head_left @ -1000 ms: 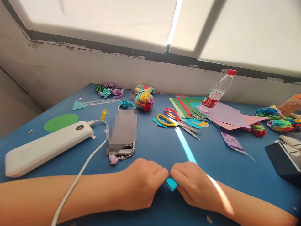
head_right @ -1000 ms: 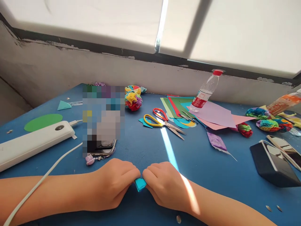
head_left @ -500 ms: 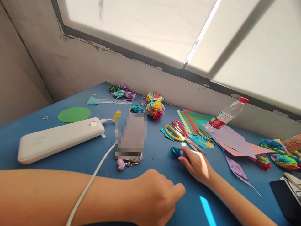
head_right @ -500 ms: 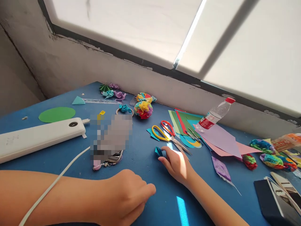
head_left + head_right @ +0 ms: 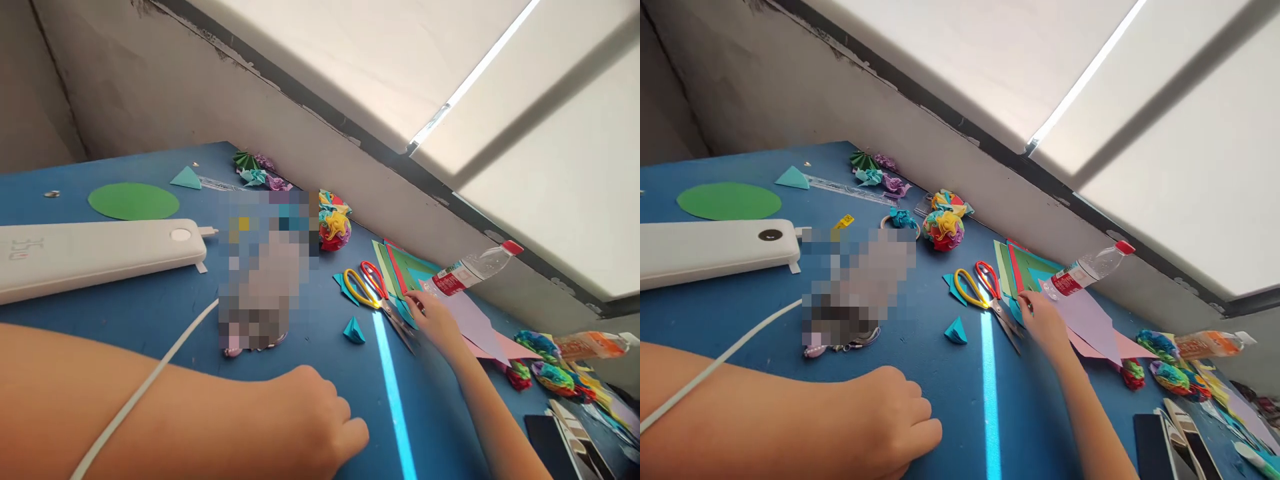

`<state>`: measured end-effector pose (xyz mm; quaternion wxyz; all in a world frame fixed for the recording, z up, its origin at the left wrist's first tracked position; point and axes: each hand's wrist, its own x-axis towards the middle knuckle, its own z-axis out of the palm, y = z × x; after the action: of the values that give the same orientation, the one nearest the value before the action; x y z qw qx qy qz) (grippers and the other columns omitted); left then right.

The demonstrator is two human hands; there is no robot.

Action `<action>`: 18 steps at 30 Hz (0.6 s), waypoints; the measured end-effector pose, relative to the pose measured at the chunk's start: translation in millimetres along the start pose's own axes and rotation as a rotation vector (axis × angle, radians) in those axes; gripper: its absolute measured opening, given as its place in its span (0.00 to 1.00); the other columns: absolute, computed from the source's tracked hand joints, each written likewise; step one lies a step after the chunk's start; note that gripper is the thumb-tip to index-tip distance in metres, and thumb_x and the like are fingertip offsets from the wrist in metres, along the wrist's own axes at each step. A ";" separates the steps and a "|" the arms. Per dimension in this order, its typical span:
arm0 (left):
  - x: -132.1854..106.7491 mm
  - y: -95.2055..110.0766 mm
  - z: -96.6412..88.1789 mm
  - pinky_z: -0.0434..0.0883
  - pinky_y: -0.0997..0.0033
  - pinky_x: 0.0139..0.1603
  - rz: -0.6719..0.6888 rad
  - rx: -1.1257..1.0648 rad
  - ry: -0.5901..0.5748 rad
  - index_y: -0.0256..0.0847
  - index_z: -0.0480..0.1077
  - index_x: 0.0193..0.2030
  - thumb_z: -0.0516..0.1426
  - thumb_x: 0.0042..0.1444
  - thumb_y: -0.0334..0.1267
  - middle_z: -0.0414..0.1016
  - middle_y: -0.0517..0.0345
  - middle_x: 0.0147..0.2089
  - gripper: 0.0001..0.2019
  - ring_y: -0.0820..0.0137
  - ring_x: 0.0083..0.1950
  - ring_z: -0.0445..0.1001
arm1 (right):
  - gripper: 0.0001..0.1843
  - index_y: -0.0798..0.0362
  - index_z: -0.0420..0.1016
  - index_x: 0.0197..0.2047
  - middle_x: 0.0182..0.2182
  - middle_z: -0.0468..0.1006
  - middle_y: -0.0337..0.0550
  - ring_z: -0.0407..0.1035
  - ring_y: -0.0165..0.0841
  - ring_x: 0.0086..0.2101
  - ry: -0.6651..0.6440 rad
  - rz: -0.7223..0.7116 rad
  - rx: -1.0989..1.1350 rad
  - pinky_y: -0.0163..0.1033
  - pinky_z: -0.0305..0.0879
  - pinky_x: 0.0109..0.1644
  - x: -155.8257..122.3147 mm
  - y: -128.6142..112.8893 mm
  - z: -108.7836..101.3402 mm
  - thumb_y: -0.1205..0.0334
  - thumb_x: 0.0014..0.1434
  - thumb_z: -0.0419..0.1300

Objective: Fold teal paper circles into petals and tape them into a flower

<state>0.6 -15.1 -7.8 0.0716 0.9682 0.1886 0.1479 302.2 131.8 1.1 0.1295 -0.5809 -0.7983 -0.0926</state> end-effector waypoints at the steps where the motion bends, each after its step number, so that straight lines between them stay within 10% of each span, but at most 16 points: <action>1: -0.6 -0.4 0.3 0.53 0.67 0.14 0.000 -0.012 -0.002 0.39 0.63 0.31 0.59 0.44 0.33 0.69 0.58 0.25 0.08 0.69 0.20 0.64 | 0.21 0.54 0.74 0.38 0.34 0.77 0.48 0.71 0.38 0.33 -0.043 -0.010 0.022 0.39 0.65 0.33 -1.4 5.1 0.7 0.48 0.60 0.48; 9: -11.1 -8.5 -4.9 0.57 0.68 0.18 0.097 -0.054 -0.023 0.37 0.65 0.34 0.59 0.46 0.30 0.69 0.58 0.29 0.08 0.70 0.24 0.61 | 0.29 0.54 0.74 0.41 0.42 0.76 0.51 0.71 0.45 0.42 0.028 0.096 -0.077 0.48 0.66 0.43 -25.4 32.5 22.9 0.39 0.57 0.47; 18: -9.3 -9.6 -11.8 0.60 0.70 0.19 0.105 -0.052 -0.105 0.34 0.67 0.39 0.58 0.49 0.27 0.72 0.56 0.31 0.09 0.70 0.26 0.63 | 0.32 0.55 0.76 0.33 0.27 0.78 0.51 0.73 0.47 0.33 0.118 0.046 -0.293 0.50 0.61 0.39 -29.3 15.7 18.9 0.38 0.59 0.41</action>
<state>-14.7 -8.9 -0.9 0.0987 0.9810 0.1295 0.1054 323.8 115.8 -26.0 0.0921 -0.6053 -0.7537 -0.2390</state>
